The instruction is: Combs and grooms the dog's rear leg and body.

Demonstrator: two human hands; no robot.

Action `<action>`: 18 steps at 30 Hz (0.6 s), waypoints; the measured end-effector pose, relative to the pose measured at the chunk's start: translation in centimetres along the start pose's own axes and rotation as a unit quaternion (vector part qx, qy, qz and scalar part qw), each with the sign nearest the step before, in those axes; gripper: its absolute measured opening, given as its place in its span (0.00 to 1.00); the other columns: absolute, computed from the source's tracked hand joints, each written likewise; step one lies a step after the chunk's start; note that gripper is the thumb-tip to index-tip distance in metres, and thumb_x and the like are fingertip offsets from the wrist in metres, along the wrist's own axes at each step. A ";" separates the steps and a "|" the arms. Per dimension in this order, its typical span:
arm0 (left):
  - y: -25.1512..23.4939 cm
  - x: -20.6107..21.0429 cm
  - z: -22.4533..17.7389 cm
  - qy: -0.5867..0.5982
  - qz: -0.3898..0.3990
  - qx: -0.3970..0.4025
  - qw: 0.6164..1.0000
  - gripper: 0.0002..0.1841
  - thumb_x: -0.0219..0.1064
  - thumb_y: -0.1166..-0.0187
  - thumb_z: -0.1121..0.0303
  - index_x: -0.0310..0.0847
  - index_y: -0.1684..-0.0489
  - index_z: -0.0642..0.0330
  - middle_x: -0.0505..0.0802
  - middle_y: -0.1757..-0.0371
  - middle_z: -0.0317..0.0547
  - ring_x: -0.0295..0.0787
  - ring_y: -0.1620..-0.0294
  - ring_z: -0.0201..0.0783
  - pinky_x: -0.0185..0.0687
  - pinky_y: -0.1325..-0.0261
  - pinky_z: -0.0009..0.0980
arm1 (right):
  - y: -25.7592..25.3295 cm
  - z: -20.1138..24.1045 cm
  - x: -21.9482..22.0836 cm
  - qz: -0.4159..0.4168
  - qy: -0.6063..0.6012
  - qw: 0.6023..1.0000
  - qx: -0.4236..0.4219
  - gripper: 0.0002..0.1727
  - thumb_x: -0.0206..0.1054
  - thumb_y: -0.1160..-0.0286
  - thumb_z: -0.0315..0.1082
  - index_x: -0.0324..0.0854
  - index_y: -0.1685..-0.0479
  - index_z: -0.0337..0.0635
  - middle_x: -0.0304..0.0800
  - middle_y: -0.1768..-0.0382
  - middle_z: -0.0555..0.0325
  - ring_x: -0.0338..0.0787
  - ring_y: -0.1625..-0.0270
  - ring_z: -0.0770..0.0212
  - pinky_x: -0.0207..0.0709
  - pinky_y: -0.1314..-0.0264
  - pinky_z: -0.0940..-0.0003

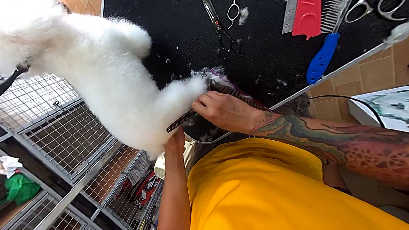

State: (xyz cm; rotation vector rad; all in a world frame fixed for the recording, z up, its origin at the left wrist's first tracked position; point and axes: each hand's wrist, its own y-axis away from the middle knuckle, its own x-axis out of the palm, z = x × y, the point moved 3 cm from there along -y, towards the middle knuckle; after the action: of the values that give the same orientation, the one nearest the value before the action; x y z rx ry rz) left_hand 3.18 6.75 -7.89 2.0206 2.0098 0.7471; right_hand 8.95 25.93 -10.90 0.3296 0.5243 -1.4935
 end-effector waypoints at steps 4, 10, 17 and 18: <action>0.2 0.0 0.0 0.020 -0.006 -0.009 1.000 0.12 0.78 0.34 0.57 0.88 0.59 0.51 0.95 0.59 0.40 0.92 0.51 0.36 0.88 0.42 0.39 | -0.1 -0.1 0.0 0.021 -0.013 1.000 0.009 0.16 0.71 0.38 0.26 0.82 0.48 0.38 0.84 0.60 0.43 0.87 0.58 0.42 0.83 0.54 0.49; 0.1 0.1 -0.1 0.027 0.031 -0.002 0.999 0.18 0.84 0.43 0.54 0.90 0.60 0.50 0.96 0.57 0.39 0.93 0.51 0.36 0.88 0.42 0.38 | -0.1 -0.2 -0.4 0.030 -0.011 0.999 0.022 0.16 0.71 0.37 0.27 0.81 0.49 0.38 0.83 0.61 0.44 0.87 0.60 0.43 0.82 0.58 0.50; 0.4 -0.1 -0.1 0.039 0.021 -0.005 0.999 0.17 0.83 0.42 0.55 0.89 0.59 0.51 0.96 0.59 0.40 0.93 0.52 0.36 0.88 0.43 0.38 | 0.2 -0.8 -1.0 0.063 -0.014 0.996 0.054 0.17 0.74 0.40 0.25 0.80 0.49 0.39 0.82 0.63 0.47 0.88 0.63 0.45 0.82 0.69 0.53; 0.4 -0.2 -0.1 0.042 0.023 -0.007 0.999 0.17 0.83 0.42 0.55 0.90 0.59 0.51 0.96 0.58 0.41 0.93 0.52 0.36 0.88 0.42 0.38 | 0.2 -0.8 -1.1 0.077 -0.018 0.995 0.058 0.20 0.75 0.43 0.32 0.81 0.48 0.41 0.82 0.62 0.48 0.87 0.60 0.45 0.81 0.64 0.52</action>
State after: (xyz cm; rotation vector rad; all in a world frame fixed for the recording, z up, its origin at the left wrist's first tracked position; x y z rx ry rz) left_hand 3.52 6.54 -7.68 2.0673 2.0014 0.8671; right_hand 9.07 27.35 -11.03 0.4244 0.3760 -1.3806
